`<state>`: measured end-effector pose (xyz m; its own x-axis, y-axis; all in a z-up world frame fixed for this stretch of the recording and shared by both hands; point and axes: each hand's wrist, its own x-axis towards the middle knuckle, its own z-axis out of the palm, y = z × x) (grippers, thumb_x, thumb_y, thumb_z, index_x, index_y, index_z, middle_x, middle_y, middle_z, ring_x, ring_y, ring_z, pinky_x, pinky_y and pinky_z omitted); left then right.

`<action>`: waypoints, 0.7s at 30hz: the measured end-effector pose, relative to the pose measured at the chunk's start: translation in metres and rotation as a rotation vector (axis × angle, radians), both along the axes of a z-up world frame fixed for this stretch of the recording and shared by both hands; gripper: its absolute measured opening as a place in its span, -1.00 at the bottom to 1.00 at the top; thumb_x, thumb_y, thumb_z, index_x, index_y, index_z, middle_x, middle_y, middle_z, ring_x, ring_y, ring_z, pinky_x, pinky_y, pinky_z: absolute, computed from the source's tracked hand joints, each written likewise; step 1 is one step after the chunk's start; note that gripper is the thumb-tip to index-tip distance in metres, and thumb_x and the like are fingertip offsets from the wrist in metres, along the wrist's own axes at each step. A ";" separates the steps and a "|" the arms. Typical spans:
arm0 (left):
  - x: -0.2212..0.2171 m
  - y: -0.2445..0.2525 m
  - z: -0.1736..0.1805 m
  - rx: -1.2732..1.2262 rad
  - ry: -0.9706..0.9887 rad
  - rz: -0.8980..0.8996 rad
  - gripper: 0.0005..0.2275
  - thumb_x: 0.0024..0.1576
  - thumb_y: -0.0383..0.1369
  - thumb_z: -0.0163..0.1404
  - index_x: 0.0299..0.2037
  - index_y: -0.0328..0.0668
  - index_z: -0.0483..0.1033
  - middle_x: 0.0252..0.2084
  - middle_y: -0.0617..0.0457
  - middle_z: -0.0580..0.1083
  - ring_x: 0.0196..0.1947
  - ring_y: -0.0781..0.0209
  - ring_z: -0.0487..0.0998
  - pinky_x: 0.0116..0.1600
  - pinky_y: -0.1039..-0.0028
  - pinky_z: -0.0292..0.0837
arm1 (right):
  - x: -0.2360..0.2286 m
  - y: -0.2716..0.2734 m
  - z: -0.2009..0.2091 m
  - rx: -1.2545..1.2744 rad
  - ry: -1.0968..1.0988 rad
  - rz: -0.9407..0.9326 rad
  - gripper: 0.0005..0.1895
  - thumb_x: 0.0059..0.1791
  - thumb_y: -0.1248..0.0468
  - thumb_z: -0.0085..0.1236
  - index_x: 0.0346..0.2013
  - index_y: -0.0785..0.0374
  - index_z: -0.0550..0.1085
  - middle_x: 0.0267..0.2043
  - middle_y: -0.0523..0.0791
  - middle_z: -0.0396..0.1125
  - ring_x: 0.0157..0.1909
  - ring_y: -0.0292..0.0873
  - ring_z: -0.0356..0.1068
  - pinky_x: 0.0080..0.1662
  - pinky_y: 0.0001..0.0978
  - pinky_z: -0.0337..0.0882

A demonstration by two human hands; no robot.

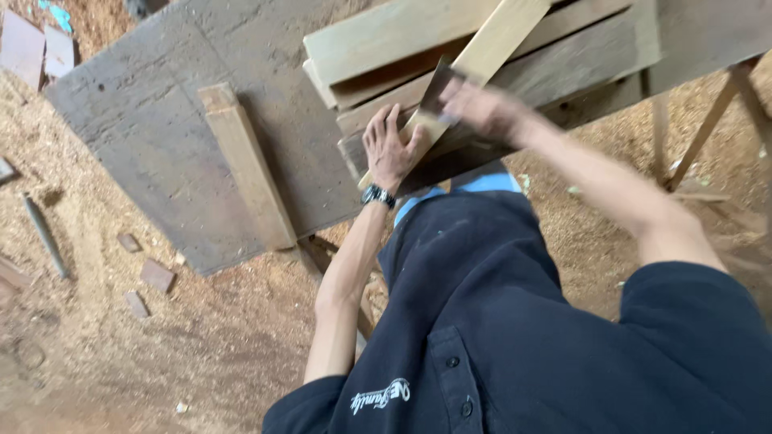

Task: The person uses a piece of sandpaper to smooth the edges and surfaces of several wooden planks, handling them one at a time on a wooden workbench.

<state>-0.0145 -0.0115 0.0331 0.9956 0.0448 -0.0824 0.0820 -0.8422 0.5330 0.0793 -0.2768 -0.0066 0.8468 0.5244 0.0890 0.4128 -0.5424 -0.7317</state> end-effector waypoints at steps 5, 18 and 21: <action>-0.008 -0.001 0.001 -0.062 0.036 0.057 -0.43 0.17 0.05 0.07 0.29 -0.07 0.33 0.30 -0.02 0.28 0.34 -0.02 0.25 0.39 0.15 0.15 | 0.008 0.001 -0.002 -0.029 -0.070 -0.222 -0.64 0.24 0.33 -0.36 0.28 0.27 0.34 0.36 -0.11 0.28 0.35 -0.23 0.32 0.29 -0.43 0.42; -0.007 0.005 -0.005 -0.070 -0.071 0.043 -0.43 0.16 0.02 0.07 0.30 -0.09 0.33 0.31 -0.01 0.29 0.34 0.00 0.25 0.38 0.18 0.16 | -0.023 0.038 -0.022 -0.303 -0.296 0.109 -0.74 0.29 0.34 -0.30 0.09 0.29 0.42 0.26 -0.08 0.33 0.30 -0.17 0.37 0.37 -0.25 0.37; -0.005 0.006 -0.007 -0.082 0.008 0.051 -0.44 0.19 0.05 0.08 0.29 -0.09 0.34 0.30 -0.02 0.30 0.34 0.02 0.26 0.40 0.16 0.16 | 0.015 0.001 -0.003 -0.174 -0.188 -0.280 -0.74 0.28 0.35 -0.28 0.06 0.28 0.44 0.25 -0.06 0.35 0.29 -0.14 0.38 0.36 -0.24 0.39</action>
